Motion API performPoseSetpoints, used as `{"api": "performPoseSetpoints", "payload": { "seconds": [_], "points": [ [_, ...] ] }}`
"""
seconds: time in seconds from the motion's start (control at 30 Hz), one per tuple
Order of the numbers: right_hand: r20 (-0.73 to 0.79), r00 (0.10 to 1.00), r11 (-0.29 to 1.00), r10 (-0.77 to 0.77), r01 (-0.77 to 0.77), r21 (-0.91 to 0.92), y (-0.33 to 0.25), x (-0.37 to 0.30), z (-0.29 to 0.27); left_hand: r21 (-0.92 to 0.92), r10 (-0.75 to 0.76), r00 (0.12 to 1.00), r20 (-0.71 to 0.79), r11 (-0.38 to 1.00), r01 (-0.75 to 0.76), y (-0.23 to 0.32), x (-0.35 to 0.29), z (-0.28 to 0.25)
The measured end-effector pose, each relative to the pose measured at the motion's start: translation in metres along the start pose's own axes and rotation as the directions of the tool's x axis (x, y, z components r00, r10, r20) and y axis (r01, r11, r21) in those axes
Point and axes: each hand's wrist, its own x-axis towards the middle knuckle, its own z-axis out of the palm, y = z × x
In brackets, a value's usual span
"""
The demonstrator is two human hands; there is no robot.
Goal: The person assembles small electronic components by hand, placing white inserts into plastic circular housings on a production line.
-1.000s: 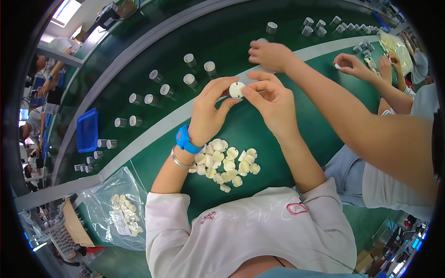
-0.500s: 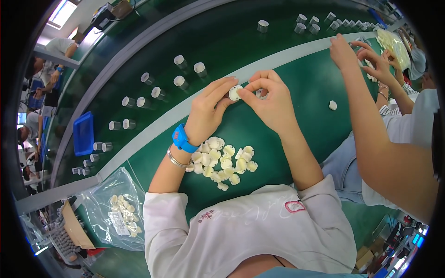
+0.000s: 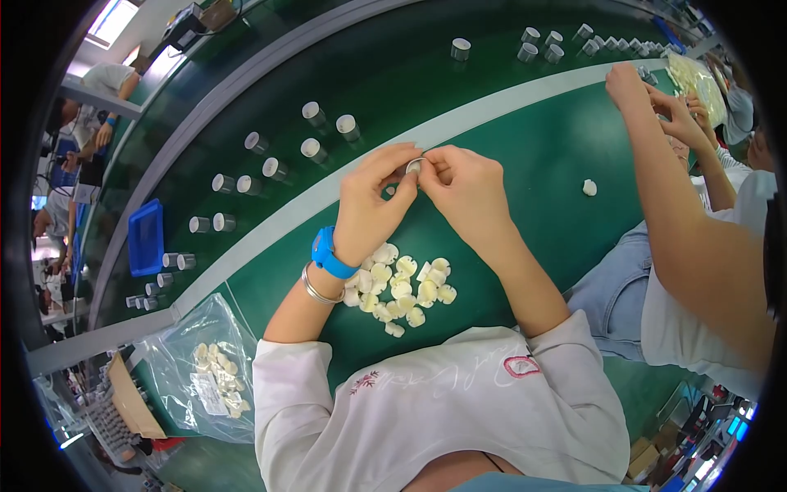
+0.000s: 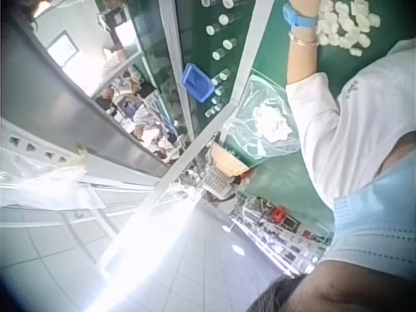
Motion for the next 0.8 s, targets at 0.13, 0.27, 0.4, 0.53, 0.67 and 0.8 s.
{"api": "performPoseSetpoints", "payload": {
  "seconds": [0.13,0.27,0.4,0.53,0.67,0.8],
  "points": [
    [0.036,0.999,0.999,-0.015,0.016,-0.045,0.001,0.0,0.001,-0.12,-0.12,0.991,-0.053,0.986,0.113,-0.006,-0.001,0.002],
    [0.139,0.988,0.985,0.072,-0.092,0.145,-0.001,0.003,-0.006,-0.044,-0.125,0.991,-0.05,0.991,0.123,-0.008,-0.001,-0.001],
    [0.202,0.975,0.994,0.097,-0.107,0.038,-0.003,0.009,-0.016,0.138,0.019,0.99,0.143,0.99,-0.039,-0.003,0.002,-0.01],
    [0.252,0.957,0.987,0.141,-0.154,0.036,-0.002,0.013,-0.021,0.237,0.019,0.978,0.209,0.969,-0.07,0.007,0.005,-0.01],
    [0.294,0.949,0.993,0.111,-0.115,-0.004,0.0,0.016,-0.026,0.289,0.04,0.963,0.267,0.95,-0.12,0.005,0.009,-0.008],
    [0.243,0.969,0.999,0.041,-0.044,0.008,0.005,0.017,-0.034,0.257,0.057,0.99,0.13,0.962,-0.089,-0.009,0.019,-0.01]
  ]
}}
